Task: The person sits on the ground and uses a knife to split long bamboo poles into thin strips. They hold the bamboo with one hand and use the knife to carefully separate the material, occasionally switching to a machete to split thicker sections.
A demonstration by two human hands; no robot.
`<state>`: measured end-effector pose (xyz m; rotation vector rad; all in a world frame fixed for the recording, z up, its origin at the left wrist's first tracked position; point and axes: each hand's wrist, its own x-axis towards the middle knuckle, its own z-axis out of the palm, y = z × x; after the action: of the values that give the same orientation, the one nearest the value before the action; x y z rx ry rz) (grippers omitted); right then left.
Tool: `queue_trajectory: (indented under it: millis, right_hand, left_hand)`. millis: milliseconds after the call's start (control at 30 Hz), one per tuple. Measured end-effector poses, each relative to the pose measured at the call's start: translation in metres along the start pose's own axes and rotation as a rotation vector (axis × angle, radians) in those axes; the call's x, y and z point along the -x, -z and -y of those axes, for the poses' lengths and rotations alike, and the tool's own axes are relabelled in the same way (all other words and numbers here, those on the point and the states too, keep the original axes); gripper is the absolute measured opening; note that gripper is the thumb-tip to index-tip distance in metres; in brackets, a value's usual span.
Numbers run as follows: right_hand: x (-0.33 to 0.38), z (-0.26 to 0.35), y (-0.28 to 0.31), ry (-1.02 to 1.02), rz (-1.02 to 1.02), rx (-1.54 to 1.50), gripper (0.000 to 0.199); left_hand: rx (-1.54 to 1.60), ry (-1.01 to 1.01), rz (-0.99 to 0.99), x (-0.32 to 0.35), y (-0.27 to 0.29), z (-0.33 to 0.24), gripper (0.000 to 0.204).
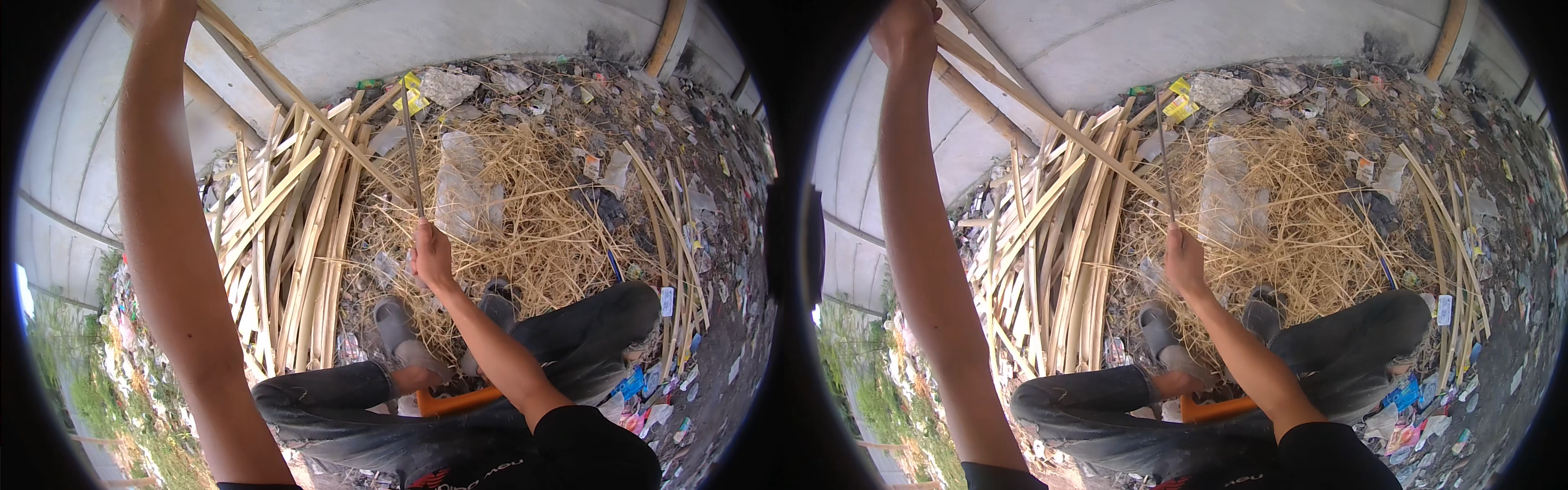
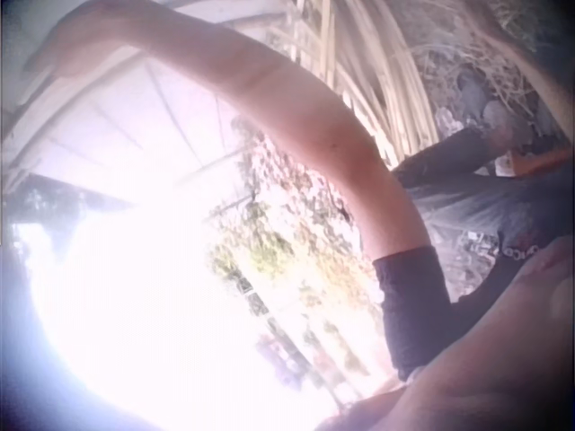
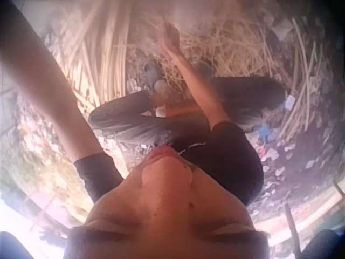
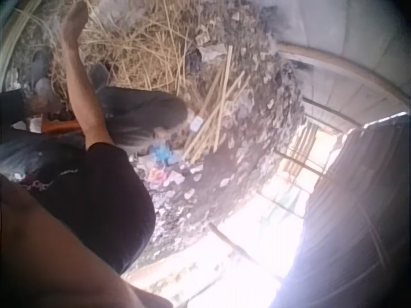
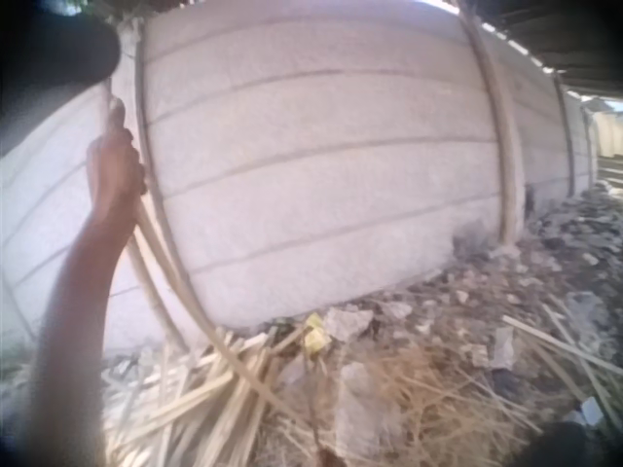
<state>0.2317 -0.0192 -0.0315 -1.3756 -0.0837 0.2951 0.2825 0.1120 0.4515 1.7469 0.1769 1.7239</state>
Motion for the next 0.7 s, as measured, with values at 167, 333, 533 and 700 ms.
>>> queue_trajectory:
  millis: [167, 333, 533, 700]
  right_hand:
    - [0.052, 0.083, -0.022, -0.104, 0.208, -0.221, 0.055]
    - [0.071, 0.156, -0.004, -0.081, 0.296, -0.278, 0.058]
    - [0.090, 0.219, 0.028, -0.087, 0.427, -0.151, 0.058]
    - [0.112, 0.302, 0.039, 0.146, 0.280, -0.185, 0.058]
  left_hand:
    - [0.153, -0.001, -0.039, -0.037, 0.027, 0.011, 0.078]
    - [0.049, -0.163, -0.119, -0.029, 0.008, 0.022, 0.076]
    - [-0.075, -0.280, -0.135, -0.014, 0.016, 0.001, 0.069]
    - [-0.124, -0.217, -0.188, -0.011, 0.011, 0.009, 0.062]
